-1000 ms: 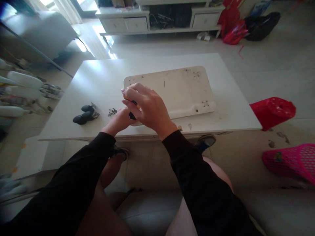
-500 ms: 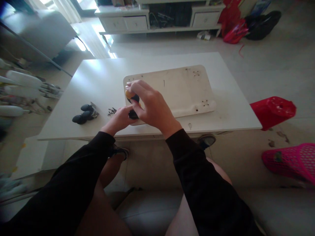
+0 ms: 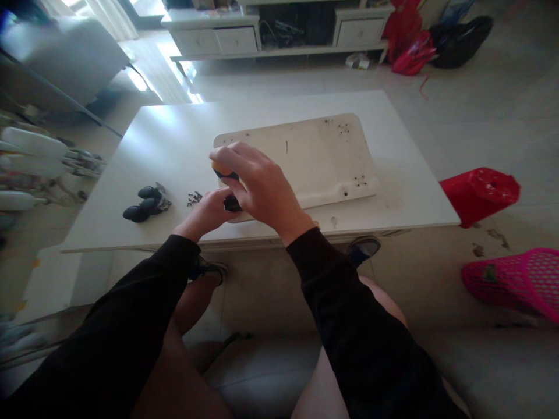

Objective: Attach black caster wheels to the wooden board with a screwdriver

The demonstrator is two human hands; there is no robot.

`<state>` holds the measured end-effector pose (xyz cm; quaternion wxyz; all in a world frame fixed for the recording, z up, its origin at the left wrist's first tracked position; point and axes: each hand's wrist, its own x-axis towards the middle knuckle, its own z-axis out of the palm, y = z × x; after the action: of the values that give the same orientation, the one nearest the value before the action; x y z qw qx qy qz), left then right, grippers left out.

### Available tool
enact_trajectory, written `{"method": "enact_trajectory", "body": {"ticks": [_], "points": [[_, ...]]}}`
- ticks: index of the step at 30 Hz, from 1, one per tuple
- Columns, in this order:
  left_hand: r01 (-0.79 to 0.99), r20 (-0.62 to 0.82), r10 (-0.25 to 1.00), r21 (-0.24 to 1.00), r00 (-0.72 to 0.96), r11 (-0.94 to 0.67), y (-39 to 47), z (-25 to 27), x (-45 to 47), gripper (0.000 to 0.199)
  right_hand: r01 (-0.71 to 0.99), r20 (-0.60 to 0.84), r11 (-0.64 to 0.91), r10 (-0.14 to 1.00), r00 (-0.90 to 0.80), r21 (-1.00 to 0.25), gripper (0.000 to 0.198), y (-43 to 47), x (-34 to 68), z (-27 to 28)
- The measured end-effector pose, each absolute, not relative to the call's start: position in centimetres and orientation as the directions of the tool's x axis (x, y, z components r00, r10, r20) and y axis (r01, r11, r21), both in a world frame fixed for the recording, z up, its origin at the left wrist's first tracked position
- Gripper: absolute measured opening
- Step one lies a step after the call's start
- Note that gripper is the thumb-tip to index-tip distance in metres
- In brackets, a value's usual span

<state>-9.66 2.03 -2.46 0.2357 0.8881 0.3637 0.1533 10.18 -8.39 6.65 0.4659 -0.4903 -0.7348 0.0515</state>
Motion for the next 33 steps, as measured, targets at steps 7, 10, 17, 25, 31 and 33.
{"method": "enact_trajectory", "body": {"ticks": [7, 10, 17, 25, 31, 33], "points": [[0.581, 0.086, 0.727, 0.539, 0.681, -0.609, 2.1, -2.5, -9.7, 0.024, 0.666, 0.674, 0.562, 0.729, -0.119, -0.491, 0.019, -7.9, 10.1, 6.6], [0.568, 0.094, 0.719, 0.547, 0.688, -0.615, 2.0, -2.4, -9.7, 0.026, 0.700, 0.657, 0.508, 0.750, -0.074, -0.502, 0.013, -7.6, 10.2, 6.4], [0.583, 0.069, 0.732, 0.556, 0.678, -0.593, 1.9, -2.2, -9.7, 0.020, 0.677, 0.670, 0.523, 0.740, -0.060, -0.518, 0.012, -7.7, 10.1, 6.0], [0.570, 0.082, 0.719, 0.550, 0.690, -0.610, 1.8, -2.0, -9.6, 0.025, 0.705, 0.695, 0.532, 0.715, -0.078, -0.469, 0.022, -7.9, 10.1, 6.1], [0.566, 0.086, 0.706, 0.535, 0.703, -0.628, 1.8, -1.9, -9.6, 0.022, 0.700, 0.698, 0.529, 0.714, -0.061, -0.480, 0.042, -8.1, 10.0, 5.6], [0.563, 0.080, 0.705, 0.543, 0.704, -0.623, 1.8, -1.8, -9.6, 0.025, 0.665, 0.700, 0.534, 0.713, -0.024, -0.521, 0.042, -8.1, 9.9, 5.6]]}}
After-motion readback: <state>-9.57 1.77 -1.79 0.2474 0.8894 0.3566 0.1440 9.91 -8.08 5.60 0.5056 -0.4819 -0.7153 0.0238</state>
